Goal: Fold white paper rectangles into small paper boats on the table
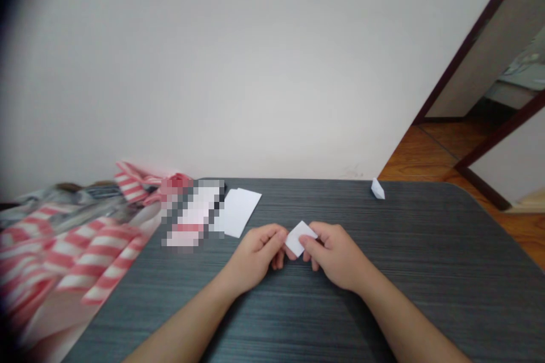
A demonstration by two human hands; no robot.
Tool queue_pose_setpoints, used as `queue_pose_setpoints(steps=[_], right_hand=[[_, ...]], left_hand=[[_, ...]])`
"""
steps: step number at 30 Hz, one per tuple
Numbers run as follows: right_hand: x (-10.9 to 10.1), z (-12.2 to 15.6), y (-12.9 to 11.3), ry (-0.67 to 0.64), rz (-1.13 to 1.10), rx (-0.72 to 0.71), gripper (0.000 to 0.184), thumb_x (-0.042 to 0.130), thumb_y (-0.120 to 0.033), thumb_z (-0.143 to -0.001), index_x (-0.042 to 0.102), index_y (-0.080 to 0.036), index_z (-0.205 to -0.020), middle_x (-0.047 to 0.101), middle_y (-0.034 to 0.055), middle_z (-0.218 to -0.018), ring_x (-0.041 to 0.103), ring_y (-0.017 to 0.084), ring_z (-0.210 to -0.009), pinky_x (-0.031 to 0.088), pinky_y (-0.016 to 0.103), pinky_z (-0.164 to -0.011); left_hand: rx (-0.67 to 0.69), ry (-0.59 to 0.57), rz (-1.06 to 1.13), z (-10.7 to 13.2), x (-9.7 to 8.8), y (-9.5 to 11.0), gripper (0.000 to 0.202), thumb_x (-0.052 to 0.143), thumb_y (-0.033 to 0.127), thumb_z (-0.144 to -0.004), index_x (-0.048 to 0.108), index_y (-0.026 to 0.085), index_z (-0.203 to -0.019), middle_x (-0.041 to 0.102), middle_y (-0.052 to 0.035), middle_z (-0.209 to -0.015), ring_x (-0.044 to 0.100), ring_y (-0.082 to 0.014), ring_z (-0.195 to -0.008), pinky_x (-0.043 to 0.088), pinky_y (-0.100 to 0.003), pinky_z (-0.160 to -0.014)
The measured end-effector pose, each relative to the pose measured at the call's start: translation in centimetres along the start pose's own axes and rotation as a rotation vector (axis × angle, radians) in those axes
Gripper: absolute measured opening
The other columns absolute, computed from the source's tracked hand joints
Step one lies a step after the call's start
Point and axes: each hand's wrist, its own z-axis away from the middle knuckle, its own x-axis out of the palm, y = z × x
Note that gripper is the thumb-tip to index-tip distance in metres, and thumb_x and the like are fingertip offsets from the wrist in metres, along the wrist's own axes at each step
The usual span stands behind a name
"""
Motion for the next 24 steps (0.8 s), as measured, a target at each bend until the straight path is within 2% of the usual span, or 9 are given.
queue_pose_setpoints(steps=[5,14,19,24], right_hand=[[-0.14,-0.08,0.75,0.015,-0.038,0.001,0.027,0.051,-0.031,-0.094,0.057,-0.017,-0.071,0.061,-0.0012,-0.06,0.054,0.01,-0.047,0.041,0.021,-0.049],[0.1,-0.1,0.57,-0.018,-0.066,-0.004,0.025,0.05,-0.028,-0.094,0.058,-0.017,-0.073,0.062,-0.0006,-0.063,0.054,0.01,-0.048,0.041,0.021,-0.049],[0.2,-0.09,0.63,-0.03,-0.074,0.005,0.024,0.05,-0.027,-0.094,0.058,-0.016,-0.075,0.062,-0.0007,-0.064,0.054,0.01,-0.048,0.04,0.02,-0.049],[-0.06,-0.07,0.69,-0.013,-0.068,0.005,0.024,0.05,-0.029,-0.094,0.058,-0.017,-0.074,0.062,-0.0009,-0.063,0.053,0.009,-0.047,0.04,0.021,-0.049]], left_hand=[[-0.007,0.014,0.19,-0.22,0.09,-0.61,0.036,0.043,0.045,-0.095,0.058,0.015,-0.082,0.068,-0.0044,-0.07,0.05,-0.0096,-0.047,0.039,-0.021,-0.047],[-0.019,-0.006,0.003,0.14,0.18,-0.1,0.028,0.05,0.038,-0.093,0.061,0.015,-0.081,0.068,-0.0031,-0.071,0.05,-0.0084,-0.05,0.037,-0.019,-0.049],[0.0,0.0,-0.044,0.22,0.09,0.08,0.031,0.05,0.037,-0.093,0.062,0.015,-0.076,0.062,-0.0008,-0.062,0.048,-0.0084,-0.049,0.035,-0.02,-0.049],[-0.008,0.002,-0.003,0.1,0.18,-0.12,0.031,0.048,0.039,-0.094,0.06,0.015,-0.078,0.065,-0.0024,-0.067,0.048,-0.0088,-0.05,0.036,-0.02,-0.049]])
